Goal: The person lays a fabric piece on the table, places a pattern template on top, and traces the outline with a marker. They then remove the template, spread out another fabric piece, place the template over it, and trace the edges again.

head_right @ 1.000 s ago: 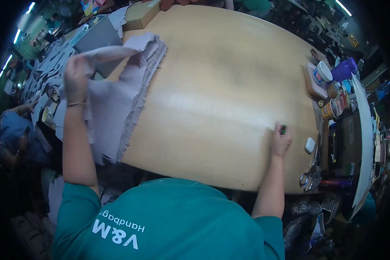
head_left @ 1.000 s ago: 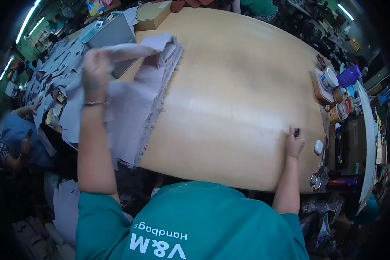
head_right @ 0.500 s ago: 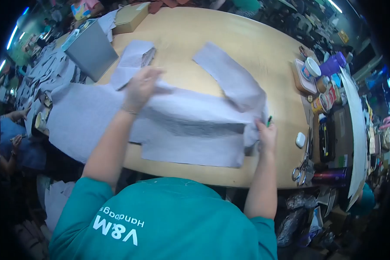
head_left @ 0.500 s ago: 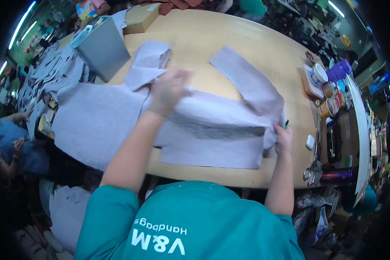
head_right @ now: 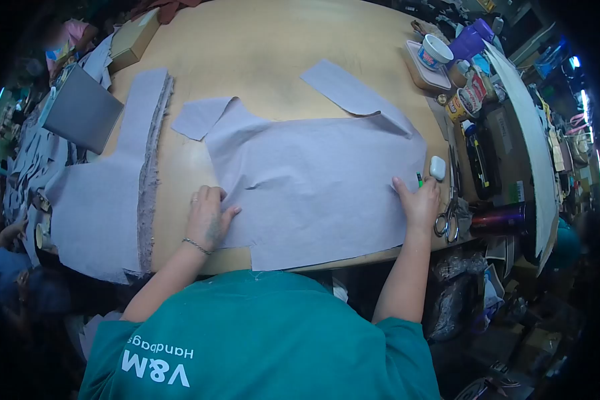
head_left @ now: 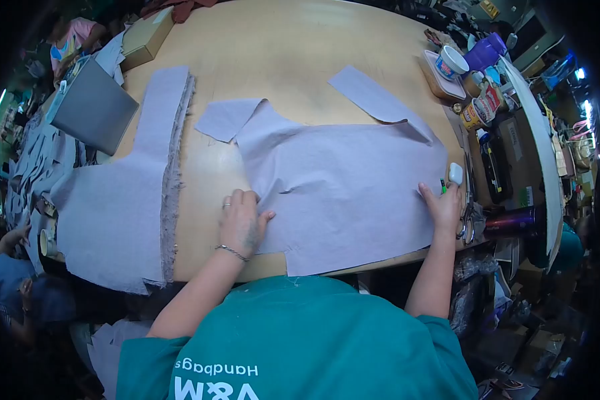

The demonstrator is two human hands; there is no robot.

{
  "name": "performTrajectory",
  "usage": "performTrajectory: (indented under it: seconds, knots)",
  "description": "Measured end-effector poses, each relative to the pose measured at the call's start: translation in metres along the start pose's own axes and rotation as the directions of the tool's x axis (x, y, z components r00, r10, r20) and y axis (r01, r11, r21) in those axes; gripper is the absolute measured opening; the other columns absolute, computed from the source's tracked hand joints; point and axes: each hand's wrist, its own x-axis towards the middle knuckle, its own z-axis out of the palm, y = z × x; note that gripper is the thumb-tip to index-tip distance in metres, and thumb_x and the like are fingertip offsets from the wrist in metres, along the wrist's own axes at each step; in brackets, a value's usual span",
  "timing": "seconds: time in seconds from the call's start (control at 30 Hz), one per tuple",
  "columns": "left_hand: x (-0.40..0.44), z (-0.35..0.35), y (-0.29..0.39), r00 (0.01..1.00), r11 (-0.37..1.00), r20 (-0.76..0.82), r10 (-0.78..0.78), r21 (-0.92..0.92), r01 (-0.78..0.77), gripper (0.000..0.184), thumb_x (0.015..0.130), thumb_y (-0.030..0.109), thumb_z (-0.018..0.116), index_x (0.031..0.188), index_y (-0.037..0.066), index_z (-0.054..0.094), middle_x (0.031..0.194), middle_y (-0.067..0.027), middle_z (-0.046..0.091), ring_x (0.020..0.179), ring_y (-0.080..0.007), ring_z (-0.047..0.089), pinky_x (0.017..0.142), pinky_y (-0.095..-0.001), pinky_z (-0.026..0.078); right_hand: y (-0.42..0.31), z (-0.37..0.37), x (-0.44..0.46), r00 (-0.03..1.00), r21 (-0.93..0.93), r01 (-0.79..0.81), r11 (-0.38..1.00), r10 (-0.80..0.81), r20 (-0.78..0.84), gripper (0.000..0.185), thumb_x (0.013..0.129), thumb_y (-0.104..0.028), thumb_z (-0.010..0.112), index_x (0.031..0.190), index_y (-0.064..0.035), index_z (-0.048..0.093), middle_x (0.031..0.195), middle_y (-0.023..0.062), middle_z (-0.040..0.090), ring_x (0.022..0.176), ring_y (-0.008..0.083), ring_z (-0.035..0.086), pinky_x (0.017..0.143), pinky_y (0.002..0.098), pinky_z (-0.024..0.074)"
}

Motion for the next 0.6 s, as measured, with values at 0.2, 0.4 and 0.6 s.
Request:
performTrajectory:
  seconds: [0.2, 0.4, 0.6]
  knots:
    - [0.008, 0.005, -0.015, 0.995, 0.979, -0.089, -0.047, -0.203, 0.029, 0.019, 0.076, 0.013, 0.057, 0.082, 0.000, 0.045, 0.077, -0.0163, 0.049, 0.074, -0.0318, 0.050, 0.066, -0.0366, 0.043, 0.029, 0.006, 0.018, 0.954, -0.011, 0.102, 0.995, -0.095, 0.284, 0.039, 0.073, -0.022, 0.061, 0.097, 0.0063, 0.051, 0.075, 0.0196, 0.059, 0.077, 0.0352, 0.057, 0.071, 0.0380, 0.0449]
    - [0.073, -0.083, -0.035, 0.984, 0.440, 0.123, -0.129, -0.882, 0.168, 0.025, 0.079, 0.014, 0.057, 0.095, 0.002, 0.042, 0.084, -0.0079, 0.055, 0.077, -0.0157, 0.054, 0.067, -0.0294, 0.046, -0.009, -0.037, 0.029, 0.878, 0.893, -0.375, 0.247, -0.215, 0.428, 0.017, 0.083, -0.012, 0.048, 0.097, -0.0030, 0.051, 0.083, 0.0062, 0.057, 0.071, 0.0167, 0.057, 0.062, 0.0275, 0.0462]
    - [0.247, -0.118, -0.049, 0.938, 0.042, 0.199, -0.282, -0.975, 0.219, 0.035, 0.078, 0.014, 0.058, 0.108, 0.001, 0.045, 0.093, -0.0083, 0.057, 0.080, -0.0175, 0.057, 0.072, -0.0288, 0.048, -0.105, -0.003, 0.166, 0.876, 0.837, -0.468, -0.284, -0.276, 0.396, 0.017, 0.082, -0.010, 0.046, 0.097, -0.0048, 0.052, 0.080, 0.0051, 0.055, 0.068, 0.0148, 0.055, 0.057, 0.0248, 0.0457]
